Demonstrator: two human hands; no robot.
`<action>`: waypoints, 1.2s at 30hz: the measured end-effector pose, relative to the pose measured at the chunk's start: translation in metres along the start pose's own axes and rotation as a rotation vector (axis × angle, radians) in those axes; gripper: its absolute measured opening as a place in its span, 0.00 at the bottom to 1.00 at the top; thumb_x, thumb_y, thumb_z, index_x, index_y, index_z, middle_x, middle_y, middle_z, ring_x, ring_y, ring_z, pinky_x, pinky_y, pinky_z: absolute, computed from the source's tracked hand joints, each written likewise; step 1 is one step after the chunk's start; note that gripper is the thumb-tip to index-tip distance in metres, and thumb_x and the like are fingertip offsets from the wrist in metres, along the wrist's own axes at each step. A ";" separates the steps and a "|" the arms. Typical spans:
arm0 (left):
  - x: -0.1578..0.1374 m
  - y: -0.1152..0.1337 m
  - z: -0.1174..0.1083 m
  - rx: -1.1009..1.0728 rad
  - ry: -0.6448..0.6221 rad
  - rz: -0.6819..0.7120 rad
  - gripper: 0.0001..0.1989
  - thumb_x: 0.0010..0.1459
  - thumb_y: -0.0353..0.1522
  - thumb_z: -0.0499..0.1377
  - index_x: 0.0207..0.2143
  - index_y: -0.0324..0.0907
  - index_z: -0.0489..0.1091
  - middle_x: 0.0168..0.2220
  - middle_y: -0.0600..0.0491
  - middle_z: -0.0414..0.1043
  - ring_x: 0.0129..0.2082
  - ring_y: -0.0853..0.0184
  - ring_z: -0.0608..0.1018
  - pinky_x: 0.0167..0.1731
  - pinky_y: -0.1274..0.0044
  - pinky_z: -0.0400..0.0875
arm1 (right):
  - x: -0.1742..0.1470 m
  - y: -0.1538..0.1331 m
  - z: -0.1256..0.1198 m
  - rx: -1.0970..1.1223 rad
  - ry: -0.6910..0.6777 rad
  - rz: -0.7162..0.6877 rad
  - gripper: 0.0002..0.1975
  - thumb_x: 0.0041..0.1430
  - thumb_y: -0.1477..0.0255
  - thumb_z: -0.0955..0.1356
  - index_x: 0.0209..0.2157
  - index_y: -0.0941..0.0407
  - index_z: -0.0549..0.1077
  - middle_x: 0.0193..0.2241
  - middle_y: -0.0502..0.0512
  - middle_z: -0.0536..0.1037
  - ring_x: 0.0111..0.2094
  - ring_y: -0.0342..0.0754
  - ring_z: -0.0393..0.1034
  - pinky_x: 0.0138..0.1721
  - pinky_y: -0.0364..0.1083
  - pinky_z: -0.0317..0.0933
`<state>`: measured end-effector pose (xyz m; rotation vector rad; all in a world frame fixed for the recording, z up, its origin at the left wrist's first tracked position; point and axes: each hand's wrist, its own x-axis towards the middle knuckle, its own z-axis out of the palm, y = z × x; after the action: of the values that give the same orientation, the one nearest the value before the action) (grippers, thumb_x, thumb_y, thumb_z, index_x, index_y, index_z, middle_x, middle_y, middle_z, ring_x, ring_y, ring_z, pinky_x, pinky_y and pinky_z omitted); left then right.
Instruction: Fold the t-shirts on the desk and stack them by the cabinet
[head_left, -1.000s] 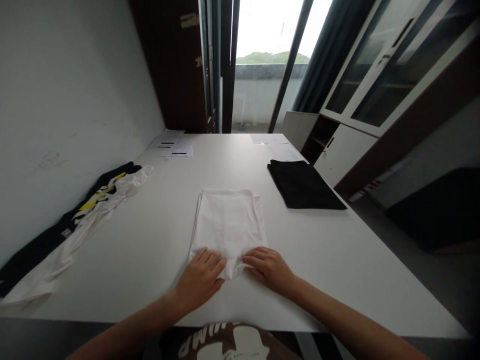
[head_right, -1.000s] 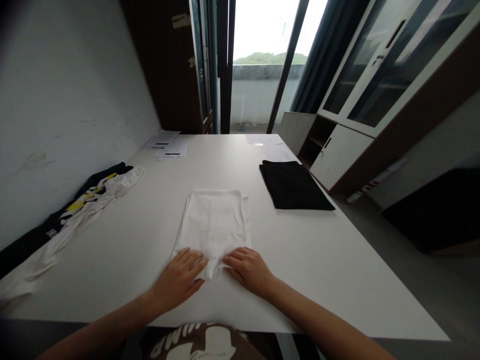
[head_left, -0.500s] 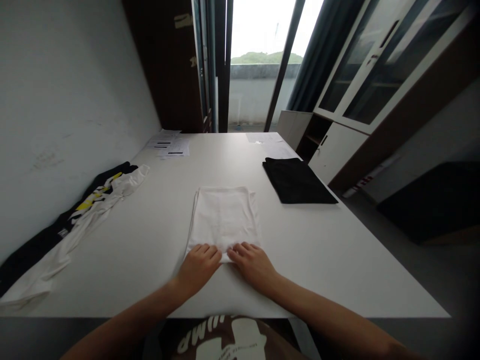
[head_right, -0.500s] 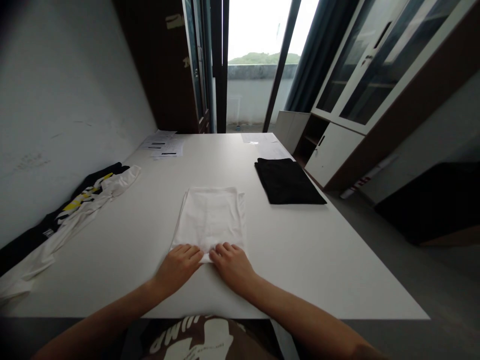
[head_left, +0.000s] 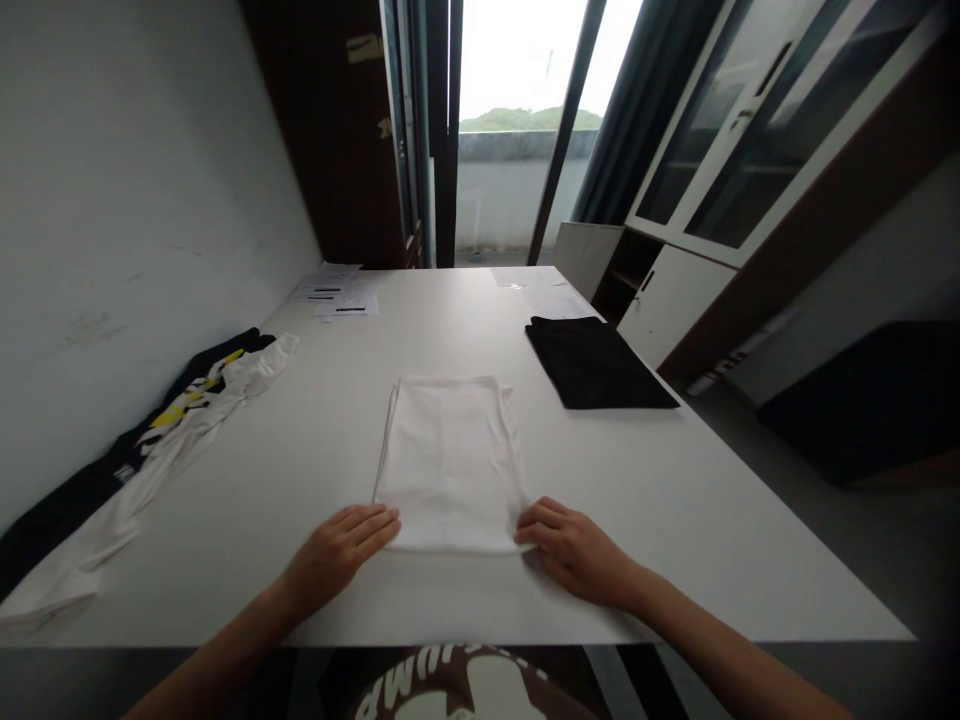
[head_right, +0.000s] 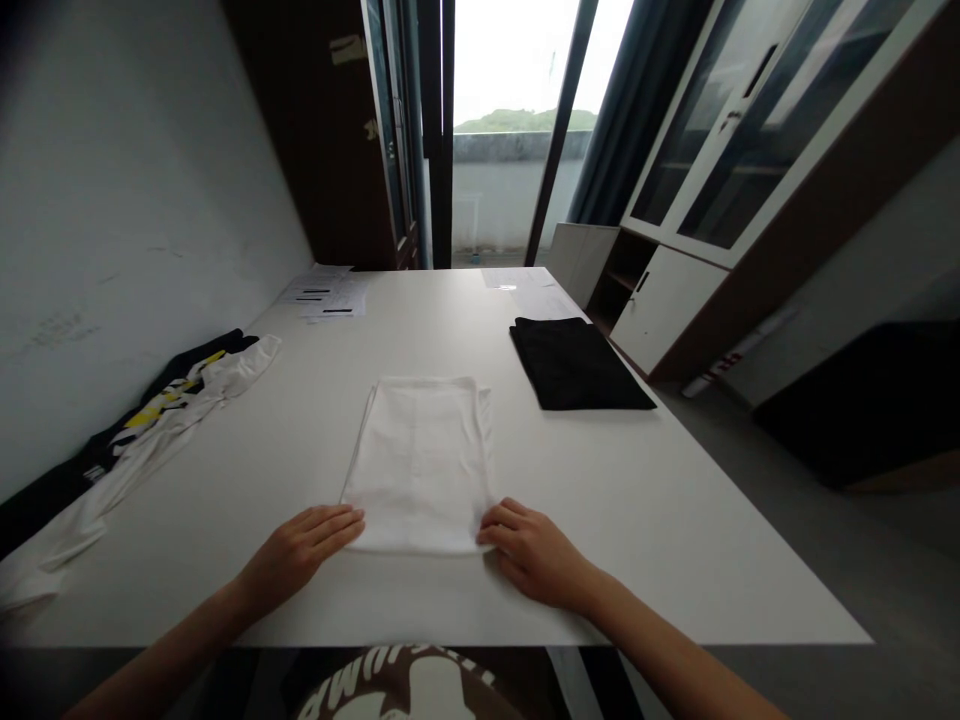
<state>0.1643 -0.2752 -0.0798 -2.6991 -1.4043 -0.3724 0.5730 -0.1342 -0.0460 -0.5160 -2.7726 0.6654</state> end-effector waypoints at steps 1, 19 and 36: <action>-0.005 -0.008 -0.002 -0.025 -0.003 0.005 0.27 0.66 0.20 0.49 0.64 0.46 0.66 0.61 0.50 0.71 0.60 0.62 0.73 0.58 0.67 0.70 | -0.001 0.004 -0.006 0.078 -0.006 0.009 0.12 0.65 0.77 0.65 0.46 0.53 0.77 0.45 0.57 0.78 0.47 0.50 0.71 0.49 0.48 0.66; 0.125 -0.076 0.019 -0.629 0.348 -0.988 0.28 0.49 0.37 0.70 0.53 0.44 0.73 0.44 0.44 0.76 0.52 0.49 0.76 0.54 0.67 0.65 | 0.096 0.057 0.018 0.736 0.457 0.746 0.23 0.60 0.60 0.66 0.56 0.51 0.73 0.44 0.55 0.77 0.36 0.48 0.73 0.34 0.44 0.66; 0.177 -0.094 0.013 -1.428 0.291 -1.093 0.13 0.50 0.31 0.65 0.39 0.39 0.70 0.21 0.59 0.66 0.18 0.71 0.70 0.22 0.80 0.66 | 0.143 0.075 0.024 0.327 0.376 0.531 0.24 0.62 0.73 0.66 0.59 0.53 0.75 0.53 0.55 0.79 0.54 0.54 0.73 0.59 0.51 0.61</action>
<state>0.1874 -0.0777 -0.0530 -1.6433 -3.0682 -2.4191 0.4568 -0.0250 -0.0813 -1.1773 -2.1233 0.9865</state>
